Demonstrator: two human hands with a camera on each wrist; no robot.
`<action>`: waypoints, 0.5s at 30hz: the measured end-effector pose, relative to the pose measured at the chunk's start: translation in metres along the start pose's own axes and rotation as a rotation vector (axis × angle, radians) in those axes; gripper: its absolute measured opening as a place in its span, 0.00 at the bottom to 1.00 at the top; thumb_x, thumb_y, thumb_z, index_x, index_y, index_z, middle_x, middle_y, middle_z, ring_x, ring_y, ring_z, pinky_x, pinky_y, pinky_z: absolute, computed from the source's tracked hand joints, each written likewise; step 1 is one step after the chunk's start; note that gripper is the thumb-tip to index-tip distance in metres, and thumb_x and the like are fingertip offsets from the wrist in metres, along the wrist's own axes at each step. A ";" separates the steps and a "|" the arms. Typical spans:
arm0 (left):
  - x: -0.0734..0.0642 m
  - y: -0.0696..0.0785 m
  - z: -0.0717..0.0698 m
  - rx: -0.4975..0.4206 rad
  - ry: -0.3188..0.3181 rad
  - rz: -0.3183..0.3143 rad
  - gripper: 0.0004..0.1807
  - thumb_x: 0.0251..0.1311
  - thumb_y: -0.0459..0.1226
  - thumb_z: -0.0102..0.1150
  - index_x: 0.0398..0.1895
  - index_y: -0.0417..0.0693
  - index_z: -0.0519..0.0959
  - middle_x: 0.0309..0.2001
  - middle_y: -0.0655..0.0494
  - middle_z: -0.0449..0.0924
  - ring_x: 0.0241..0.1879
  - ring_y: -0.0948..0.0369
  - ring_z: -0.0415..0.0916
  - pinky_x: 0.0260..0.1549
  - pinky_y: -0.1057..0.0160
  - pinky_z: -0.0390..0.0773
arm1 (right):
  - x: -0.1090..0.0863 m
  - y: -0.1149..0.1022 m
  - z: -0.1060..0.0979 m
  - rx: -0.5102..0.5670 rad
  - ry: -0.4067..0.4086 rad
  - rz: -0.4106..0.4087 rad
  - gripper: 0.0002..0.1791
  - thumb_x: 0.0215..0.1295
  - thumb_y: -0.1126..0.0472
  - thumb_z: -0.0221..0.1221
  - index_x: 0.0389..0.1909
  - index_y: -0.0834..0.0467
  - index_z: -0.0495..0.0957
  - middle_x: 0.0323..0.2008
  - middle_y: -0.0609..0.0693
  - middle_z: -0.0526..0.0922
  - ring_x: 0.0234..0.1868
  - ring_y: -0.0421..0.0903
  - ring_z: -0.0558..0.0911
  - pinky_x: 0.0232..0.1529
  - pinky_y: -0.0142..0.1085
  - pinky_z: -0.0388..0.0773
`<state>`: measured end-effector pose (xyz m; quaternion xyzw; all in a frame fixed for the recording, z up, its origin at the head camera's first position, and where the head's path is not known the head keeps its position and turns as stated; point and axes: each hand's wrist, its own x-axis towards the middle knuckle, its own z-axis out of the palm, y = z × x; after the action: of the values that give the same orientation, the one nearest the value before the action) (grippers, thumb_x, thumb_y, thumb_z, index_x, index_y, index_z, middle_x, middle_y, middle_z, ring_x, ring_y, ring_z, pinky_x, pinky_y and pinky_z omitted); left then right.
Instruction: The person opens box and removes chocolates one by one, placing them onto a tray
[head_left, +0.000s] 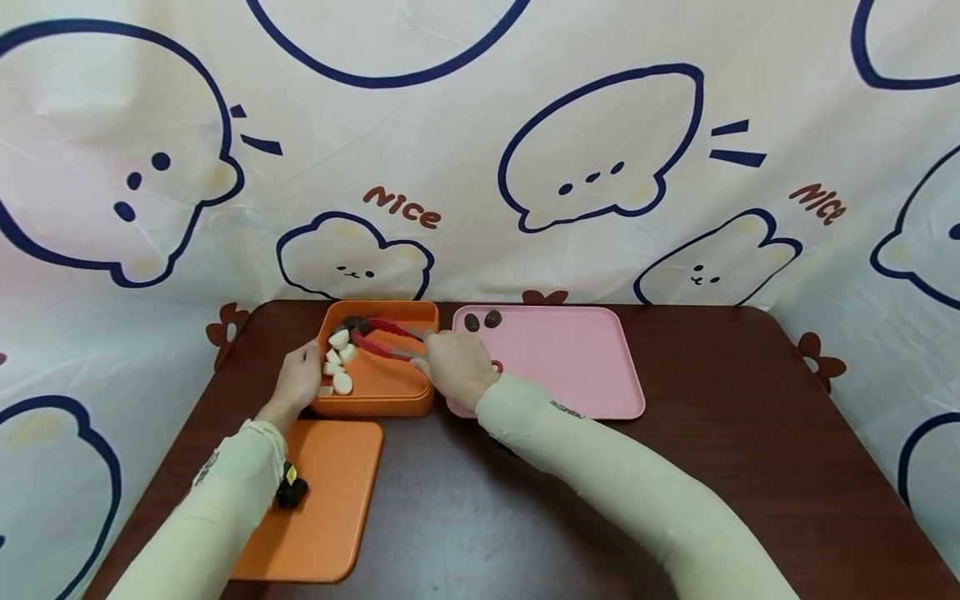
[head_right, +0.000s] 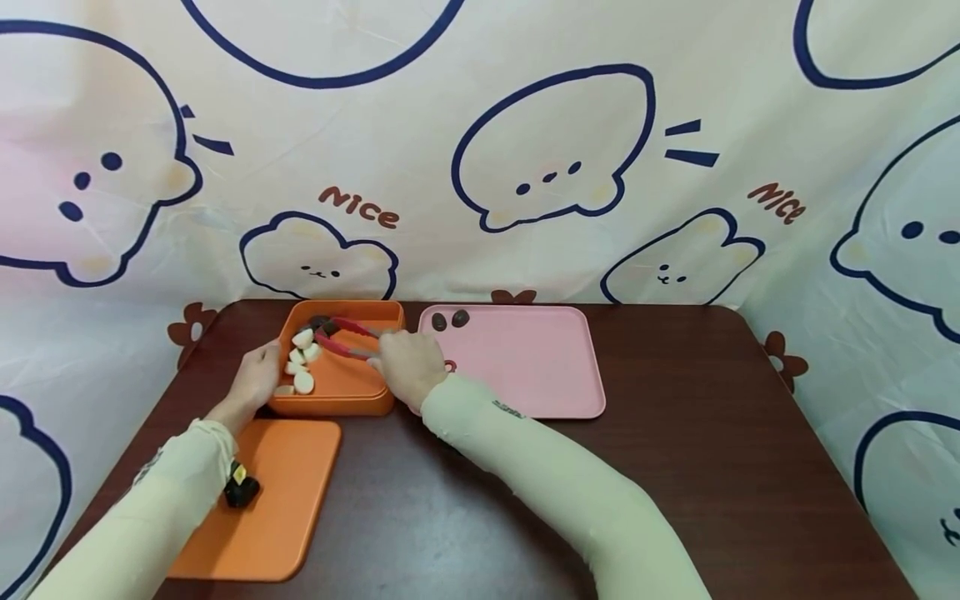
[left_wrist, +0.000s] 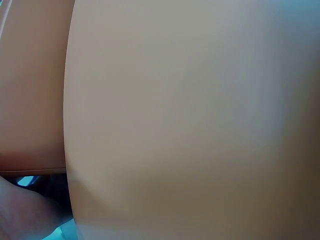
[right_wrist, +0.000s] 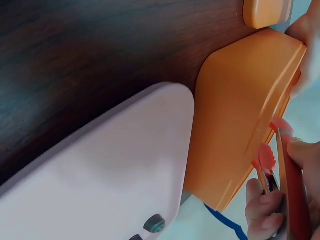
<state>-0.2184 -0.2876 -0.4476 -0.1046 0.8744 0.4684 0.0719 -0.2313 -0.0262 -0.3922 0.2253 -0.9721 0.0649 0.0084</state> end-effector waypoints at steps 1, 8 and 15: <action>0.000 -0.001 0.001 -0.002 0.005 0.000 0.37 0.79 0.54 0.13 0.78 0.43 0.58 0.69 0.28 0.63 0.74 0.38 0.56 0.73 0.40 0.57 | 0.000 -0.002 0.001 -0.013 -0.002 -0.009 0.23 0.71 0.37 0.57 0.47 0.53 0.83 0.29 0.46 0.82 0.26 0.42 0.79 0.28 0.33 0.81; -0.001 -0.001 0.001 0.000 0.009 0.014 0.37 0.79 0.53 0.12 0.80 0.42 0.52 0.72 0.27 0.56 0.78 0.38 0.48 0.75 0.38 0.53 | 0.004 -0.008 0.004 -0.053 0.012 -0.049 0.21 0.72 0.38 0.57 0.42 0.52 0.83 0.25 0.45 0.82 0.24 0.42 0.79 0.23 0.32 0.78; 0.004 0.000 0.001 0.033 0.053 0.024 0.30 0.80 0.52 0.14 0.33 0.43 0.63 0.24 0.50 0.60 0.25 0.53 0.58 0.38 0.57 0.65 | 0.010 -0.011 0.004 -0.103 0.036 -0.065 0.19 0.71 0.40 0.58 0.43 0.51 0.85 0.27 0.45 0.85 0.25 0.43 0.81 0.26 0.34 0.81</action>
<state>-0.2225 -0.2879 -0.4493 -0.1054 0.8849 0.4515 0.0449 -0.2354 -0.0406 -0.3942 0.2547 -0.9660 0.0185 0.0395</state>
